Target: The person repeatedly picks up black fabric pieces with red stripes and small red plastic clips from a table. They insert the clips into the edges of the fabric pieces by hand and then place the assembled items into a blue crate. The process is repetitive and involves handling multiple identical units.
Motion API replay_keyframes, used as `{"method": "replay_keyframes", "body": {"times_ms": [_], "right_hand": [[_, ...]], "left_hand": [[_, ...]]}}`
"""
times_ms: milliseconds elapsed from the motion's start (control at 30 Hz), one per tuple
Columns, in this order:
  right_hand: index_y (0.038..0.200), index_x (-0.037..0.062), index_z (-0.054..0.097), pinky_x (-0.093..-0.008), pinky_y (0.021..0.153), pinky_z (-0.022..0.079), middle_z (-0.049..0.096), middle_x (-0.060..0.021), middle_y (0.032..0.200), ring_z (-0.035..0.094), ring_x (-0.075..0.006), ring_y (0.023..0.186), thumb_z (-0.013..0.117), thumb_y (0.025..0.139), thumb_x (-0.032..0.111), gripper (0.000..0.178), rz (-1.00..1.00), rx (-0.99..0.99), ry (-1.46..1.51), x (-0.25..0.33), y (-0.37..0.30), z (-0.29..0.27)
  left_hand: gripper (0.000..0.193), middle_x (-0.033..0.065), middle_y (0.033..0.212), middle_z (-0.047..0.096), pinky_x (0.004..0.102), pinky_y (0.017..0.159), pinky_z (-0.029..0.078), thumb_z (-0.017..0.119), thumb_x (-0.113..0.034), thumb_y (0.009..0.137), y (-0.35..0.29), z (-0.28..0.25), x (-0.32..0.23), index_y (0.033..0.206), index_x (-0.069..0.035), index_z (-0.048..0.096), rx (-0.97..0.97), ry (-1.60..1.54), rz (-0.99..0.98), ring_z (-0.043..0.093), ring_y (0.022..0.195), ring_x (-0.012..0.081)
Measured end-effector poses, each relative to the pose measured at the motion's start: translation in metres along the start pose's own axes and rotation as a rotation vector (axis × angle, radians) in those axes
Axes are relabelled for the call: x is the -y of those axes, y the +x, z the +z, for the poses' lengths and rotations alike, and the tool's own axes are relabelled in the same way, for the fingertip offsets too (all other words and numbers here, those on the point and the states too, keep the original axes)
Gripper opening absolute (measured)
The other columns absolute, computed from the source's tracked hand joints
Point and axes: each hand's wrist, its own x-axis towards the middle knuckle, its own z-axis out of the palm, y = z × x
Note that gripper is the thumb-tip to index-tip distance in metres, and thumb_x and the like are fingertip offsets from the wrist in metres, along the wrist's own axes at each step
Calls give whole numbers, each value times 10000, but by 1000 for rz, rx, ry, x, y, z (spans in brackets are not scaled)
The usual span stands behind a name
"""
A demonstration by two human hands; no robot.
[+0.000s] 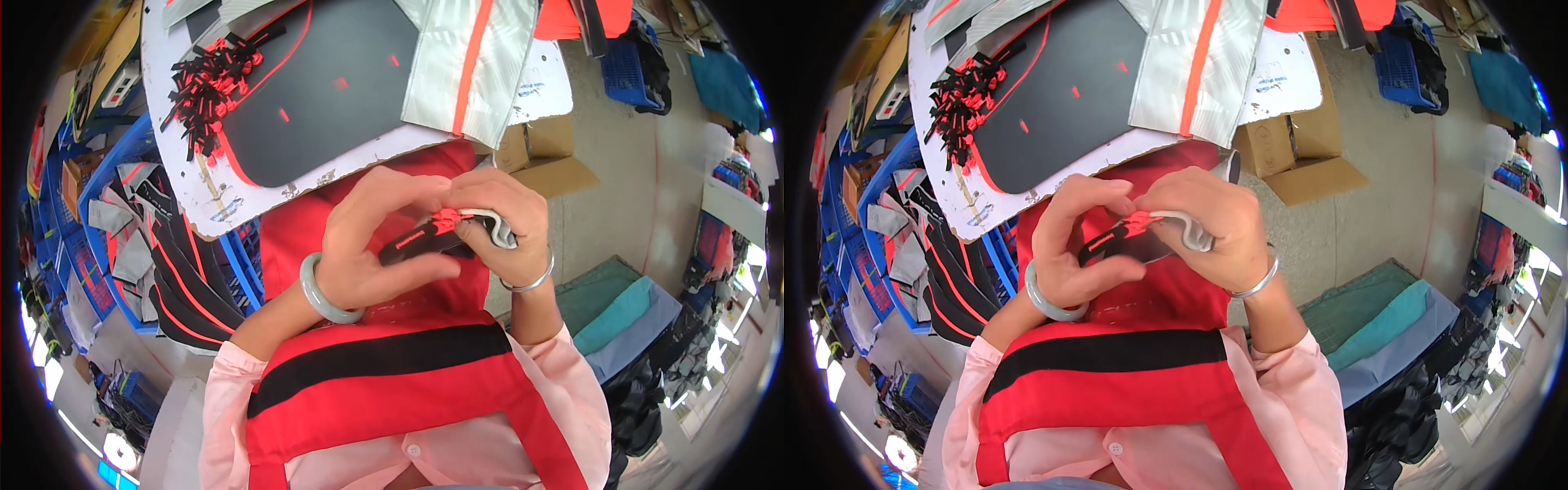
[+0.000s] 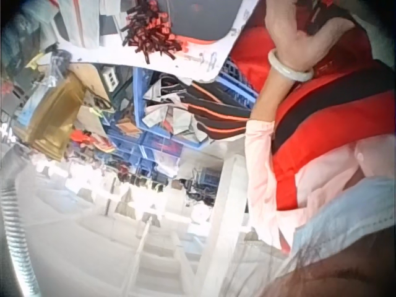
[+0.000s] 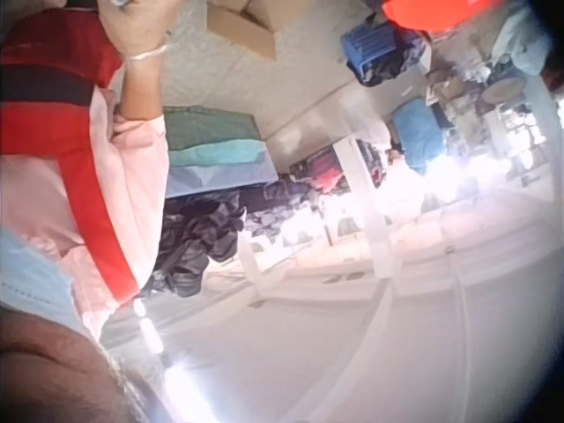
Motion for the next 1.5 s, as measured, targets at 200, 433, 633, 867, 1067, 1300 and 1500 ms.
{"method": "replay_keyframes", "body": {"times_ms": [200,433,633,867,1067,1300,1500], "right_hand": [[921,38,696,-327,653,518,675,-109,843,654,-275,763,733,682,-42,255,-29,-25,-60,-6,6,20],[926,32,695,-328,678,521,681,-106,847,657,-263,760,721,694,-64,252,14,2,-42,-10,11,25],[942,30,698,-326,705,523,693,-108,871,675,-256,784,709,723,-68,240,108,31,-5,-13,12,30],[959,19,696,-325,696,517,691,-108,874,668,-251,777,708,733,-60,240,134,67,5,-11,15,33],[928,21,677,-339,675,509,681,-114,862,651,-287,756,692,694,-71,252,47,57,-114,-15,14,37],[925,24,666,-349,690,519,683,-114,875,660,-302,785,688,685,-77,262,-68,71,-234,-15,15,37],[926,20,671,-383,823,548,696,-106,891,680,-283,819,696,728,-64,216,98,118,-171,-15,10,34]], "left_hand": [[303,101,952,609,274,645,526,777,32,742,-13,-8,8,1029,-16,691,-59,139,-31,624,809,170],[326,104,853,613,333,617,509,834,-57,680,-14,-29,13,969,-15,688,-16,197,160,612,709,264],[294,79,870,639,297,592,483,824,-39,686,-10,-17,11,951,-23,697,-237,231,-118,601,723,201],[234,95,859,636,295,591,496,766,-2,733,-16,-11,21,954,-15,688,-199,224,-101,620,713,199],[189,114,880,653,297,624,508,717,31,766,-16,-14,21,943,-8,661,-141,413,-10,632,720,223],[161,140,862,637,366,663,528,686,28,792,-16,-13,20,943,16,628,-147,449,78,635,764,305],[170,141,863,631,366,660,526,689,23,787,-21,-10,24,945,19,626,-147,431,87,628,771,308]]}}
